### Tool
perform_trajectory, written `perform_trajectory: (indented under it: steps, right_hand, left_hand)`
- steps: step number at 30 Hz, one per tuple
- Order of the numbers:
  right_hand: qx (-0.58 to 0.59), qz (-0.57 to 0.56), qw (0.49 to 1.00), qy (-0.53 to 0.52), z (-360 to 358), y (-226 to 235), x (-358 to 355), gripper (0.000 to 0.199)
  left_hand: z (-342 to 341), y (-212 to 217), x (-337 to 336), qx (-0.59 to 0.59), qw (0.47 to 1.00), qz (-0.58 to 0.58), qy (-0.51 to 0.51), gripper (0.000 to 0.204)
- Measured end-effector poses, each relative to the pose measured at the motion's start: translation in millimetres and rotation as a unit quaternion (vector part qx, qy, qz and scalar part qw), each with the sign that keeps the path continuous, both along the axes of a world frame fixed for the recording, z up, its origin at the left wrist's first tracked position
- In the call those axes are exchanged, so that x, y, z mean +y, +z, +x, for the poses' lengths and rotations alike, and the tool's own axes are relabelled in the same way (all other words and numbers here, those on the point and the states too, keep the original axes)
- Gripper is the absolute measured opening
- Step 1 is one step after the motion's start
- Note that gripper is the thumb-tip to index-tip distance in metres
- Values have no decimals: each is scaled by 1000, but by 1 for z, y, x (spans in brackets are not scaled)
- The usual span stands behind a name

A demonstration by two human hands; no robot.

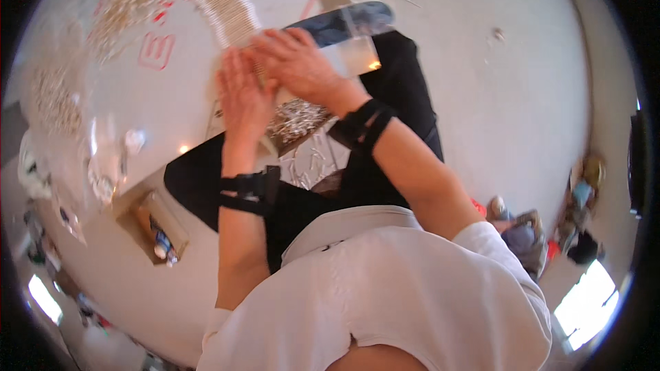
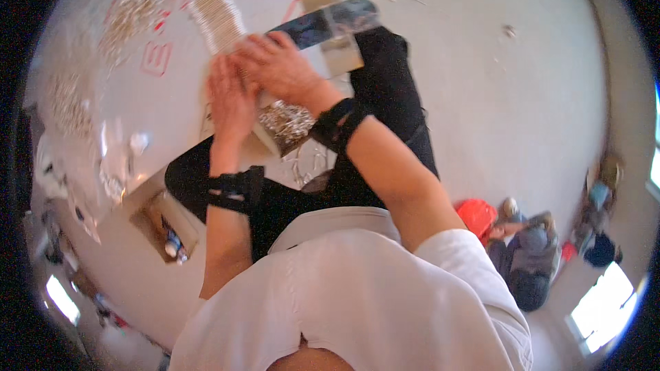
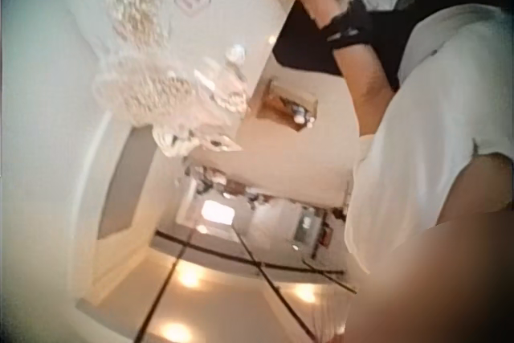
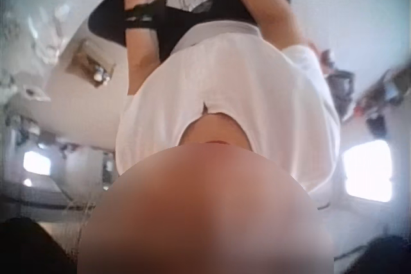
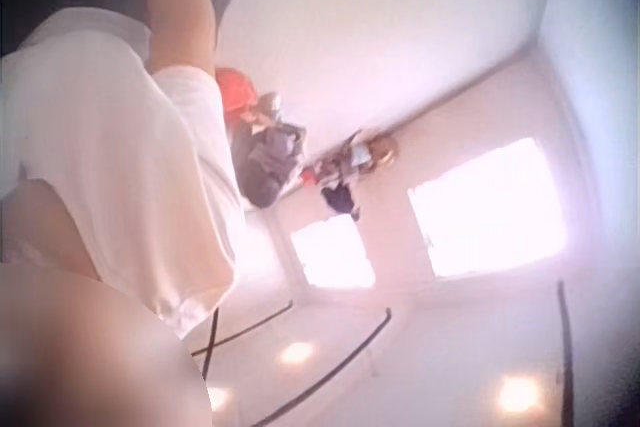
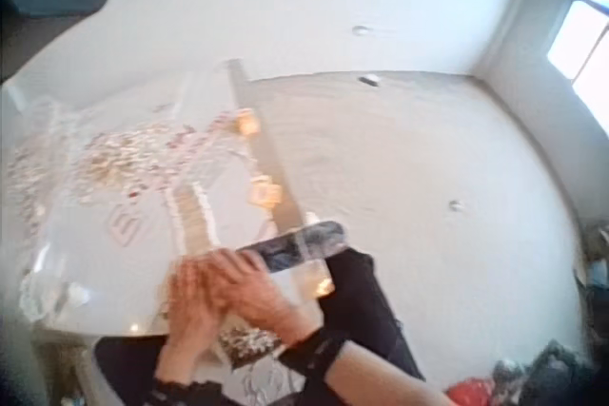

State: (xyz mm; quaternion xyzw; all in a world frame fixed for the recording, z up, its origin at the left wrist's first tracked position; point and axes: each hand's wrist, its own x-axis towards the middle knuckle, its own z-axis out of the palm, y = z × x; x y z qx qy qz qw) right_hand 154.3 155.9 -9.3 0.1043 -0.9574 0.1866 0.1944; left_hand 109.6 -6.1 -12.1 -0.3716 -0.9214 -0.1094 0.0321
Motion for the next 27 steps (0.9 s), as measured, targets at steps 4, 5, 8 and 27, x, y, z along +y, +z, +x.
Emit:
perform_trajectory:
  steps: [4, 5, 8, 27]
  right_hand:
    - [8, 9, 999, -40, 6, 1, -3, 48]
    - [12, 8, 999, -45, 5, 1, -5, 48]
    - [10, -79, 996, -34, 0, 0, -10, 50]
    - [11, -1, 1000, 17, 25, 7, 101, 50]
  left_hand:
    - [-7, 2, -2, -50, 998, -5, -22, 70]
    - [-5, 5, -2, -48, 999, -15, -14, 69]
    - [0, 5, 5, -41, 999, -21, -8, 70]
    - [34, 3, 106, -62, 995, 70, -19, 83]
